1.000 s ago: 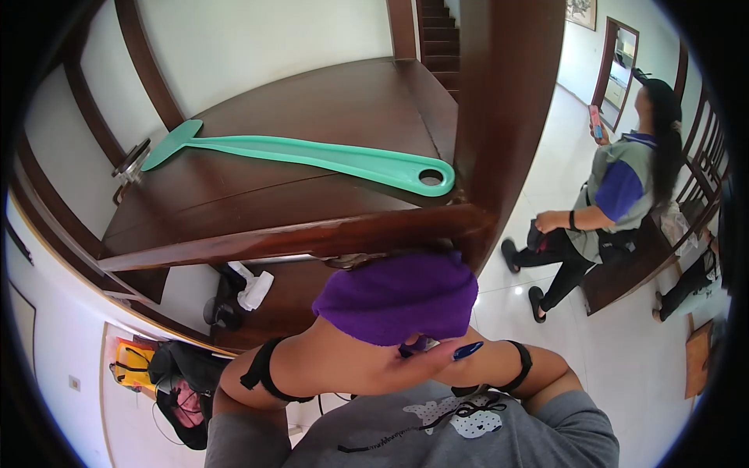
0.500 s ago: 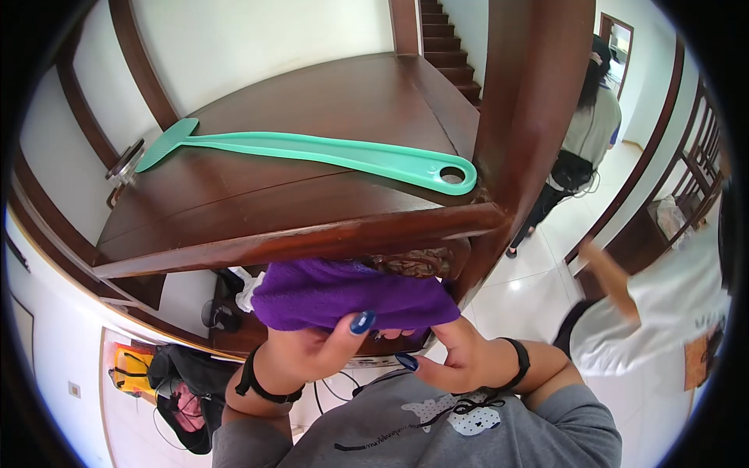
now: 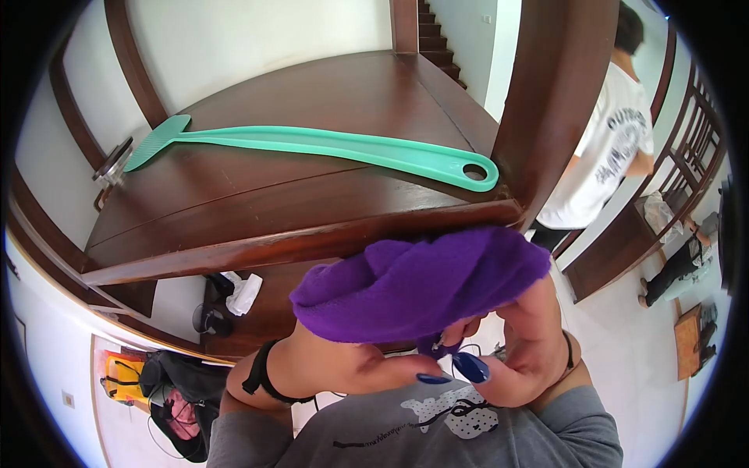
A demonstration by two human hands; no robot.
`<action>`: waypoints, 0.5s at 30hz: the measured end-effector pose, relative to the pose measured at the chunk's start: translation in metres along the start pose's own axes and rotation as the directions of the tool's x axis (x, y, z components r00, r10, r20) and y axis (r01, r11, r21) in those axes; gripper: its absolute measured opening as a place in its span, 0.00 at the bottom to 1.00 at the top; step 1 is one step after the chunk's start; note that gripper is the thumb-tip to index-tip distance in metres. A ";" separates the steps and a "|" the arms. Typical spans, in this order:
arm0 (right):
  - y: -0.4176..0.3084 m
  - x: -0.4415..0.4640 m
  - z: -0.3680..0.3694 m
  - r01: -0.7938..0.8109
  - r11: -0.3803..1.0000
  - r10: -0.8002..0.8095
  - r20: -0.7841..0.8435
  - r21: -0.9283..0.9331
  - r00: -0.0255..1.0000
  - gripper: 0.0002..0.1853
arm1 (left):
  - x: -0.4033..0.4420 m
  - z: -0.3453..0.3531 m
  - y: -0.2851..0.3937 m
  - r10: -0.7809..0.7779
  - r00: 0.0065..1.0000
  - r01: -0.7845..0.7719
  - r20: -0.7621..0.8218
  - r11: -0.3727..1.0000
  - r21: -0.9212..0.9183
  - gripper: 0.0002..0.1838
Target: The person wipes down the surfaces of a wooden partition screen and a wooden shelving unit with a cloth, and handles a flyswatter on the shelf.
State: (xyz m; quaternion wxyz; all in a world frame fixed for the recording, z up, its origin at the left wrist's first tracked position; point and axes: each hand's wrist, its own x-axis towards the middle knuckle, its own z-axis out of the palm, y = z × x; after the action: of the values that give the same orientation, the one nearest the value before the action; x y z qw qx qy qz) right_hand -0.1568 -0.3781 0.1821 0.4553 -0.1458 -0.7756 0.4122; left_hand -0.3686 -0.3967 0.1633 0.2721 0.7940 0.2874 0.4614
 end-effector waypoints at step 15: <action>0.019 0.024 0.042 0.269 0.870 -0.281 0.032 -0.412 0.959 0.22 | -0.035 -0.016 -0.036 0.082 0.920 -0.109 -0.384 0.993 -0.049 0.40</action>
State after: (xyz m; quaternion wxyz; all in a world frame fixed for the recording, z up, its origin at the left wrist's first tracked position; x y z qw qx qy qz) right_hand -0.2077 -0.3733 0.1707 0.4792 -0.1326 -0.8512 0.1679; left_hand -0.4043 -0.3941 0.1246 0.2155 0.6924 0.2796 0.6292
